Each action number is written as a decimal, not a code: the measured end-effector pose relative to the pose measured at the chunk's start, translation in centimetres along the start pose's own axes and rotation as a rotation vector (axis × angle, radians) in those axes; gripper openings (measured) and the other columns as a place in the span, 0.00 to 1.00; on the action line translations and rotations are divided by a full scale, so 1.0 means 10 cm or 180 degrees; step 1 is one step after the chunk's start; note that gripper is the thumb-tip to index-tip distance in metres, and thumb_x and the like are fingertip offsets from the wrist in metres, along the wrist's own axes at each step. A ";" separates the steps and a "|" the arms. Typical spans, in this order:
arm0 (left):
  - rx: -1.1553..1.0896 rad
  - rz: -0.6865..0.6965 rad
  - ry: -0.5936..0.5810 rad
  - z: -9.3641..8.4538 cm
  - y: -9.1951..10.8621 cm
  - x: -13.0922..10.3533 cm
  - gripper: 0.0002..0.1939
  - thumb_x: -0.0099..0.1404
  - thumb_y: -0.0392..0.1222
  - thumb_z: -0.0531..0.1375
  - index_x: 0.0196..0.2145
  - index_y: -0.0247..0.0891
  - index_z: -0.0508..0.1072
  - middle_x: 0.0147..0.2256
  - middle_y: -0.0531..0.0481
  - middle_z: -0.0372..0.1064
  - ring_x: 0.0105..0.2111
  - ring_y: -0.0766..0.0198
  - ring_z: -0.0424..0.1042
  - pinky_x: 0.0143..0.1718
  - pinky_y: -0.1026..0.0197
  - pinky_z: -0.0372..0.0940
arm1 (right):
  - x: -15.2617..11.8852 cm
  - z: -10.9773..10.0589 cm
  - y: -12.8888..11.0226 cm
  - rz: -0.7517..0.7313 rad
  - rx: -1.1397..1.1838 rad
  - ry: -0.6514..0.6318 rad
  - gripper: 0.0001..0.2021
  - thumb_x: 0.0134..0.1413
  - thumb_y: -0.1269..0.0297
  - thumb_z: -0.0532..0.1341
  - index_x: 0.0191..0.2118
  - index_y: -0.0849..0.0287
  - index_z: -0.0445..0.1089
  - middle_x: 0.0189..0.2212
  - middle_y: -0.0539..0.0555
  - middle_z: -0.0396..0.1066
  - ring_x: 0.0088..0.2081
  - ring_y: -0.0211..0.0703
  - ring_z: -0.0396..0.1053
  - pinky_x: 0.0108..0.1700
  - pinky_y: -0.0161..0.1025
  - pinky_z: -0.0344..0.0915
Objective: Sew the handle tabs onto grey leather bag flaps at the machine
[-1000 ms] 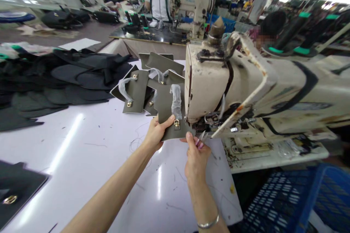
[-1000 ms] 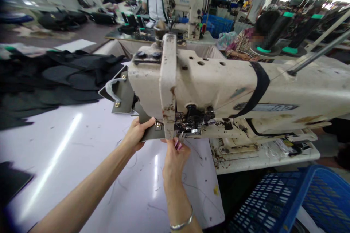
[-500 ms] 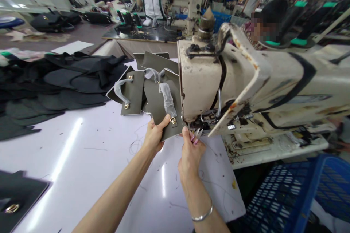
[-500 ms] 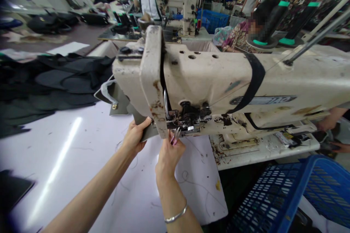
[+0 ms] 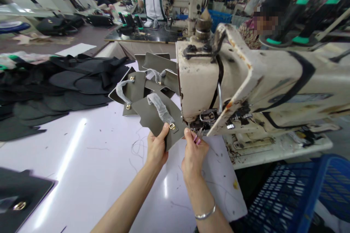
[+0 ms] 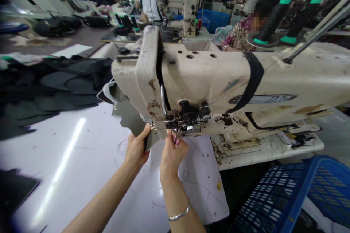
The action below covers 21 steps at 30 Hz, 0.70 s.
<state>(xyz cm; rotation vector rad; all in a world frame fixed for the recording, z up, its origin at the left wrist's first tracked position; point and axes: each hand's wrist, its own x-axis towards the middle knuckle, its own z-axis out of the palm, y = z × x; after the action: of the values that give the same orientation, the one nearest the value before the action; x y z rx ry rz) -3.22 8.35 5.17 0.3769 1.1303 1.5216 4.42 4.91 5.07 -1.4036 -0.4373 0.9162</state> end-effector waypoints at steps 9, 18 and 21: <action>0.0118 0.0235 0.0239 -0.11 -0.15 -0.52 0.22 0.56 0.44 0.73 0.47 0.35 0.79 0.48 0.43 0.78 0.51 0.55 0.76 0.60 0.52 0.67 | 0.11 -0.14 -0.02 0.0067 0.0192 -0.0157 0.17 0.52 0.55 0.68 0.22 0.59 0.65 0.20 0.46 0.59 0.24 0.34 0.53 0.26 0.33 0.55; 0.0487 -0.0371 0.0664 -0.16 -0.37 -0.80 0.19 0.56 0.52 0.73 0.37 0.34 0.81 0.44 0.42 0.79 0.56 0.50 0.73 0.62 0.51 0.65 | 0.10 -0.58 -0.25 -0.0730 -0.1475 -0.1023 0.23 0.60 0.53 0.62 0.18 0.60 0.64 0.17 0.45 0.52 0.23 0.34 0.50 0.26 0.33 0.47; 0.0607 -0.0399 0.0526 -0.22 -0.44 -0.83 0.19 0.59 0.54 0.71 0.38 0.35 0.80 0.46 0.42 0.79 0.55 0.52 0.73 0.58 0.55 0.68 | 0.12 -0.63 -0.21 -0.0604 -0.1313 -0.1071 0.23 0.60 0.52 0.62 0.18 0.60 0.63 0.17 0.45 0.50 0.23 0.34 0.49 0.26 0.34 0.46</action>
<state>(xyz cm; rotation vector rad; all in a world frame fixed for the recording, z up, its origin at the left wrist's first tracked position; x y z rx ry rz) 0.18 -0.43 3.40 0.3067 1.4089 1.3583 10.46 1.89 5.75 -1.5457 -1.0439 0.9412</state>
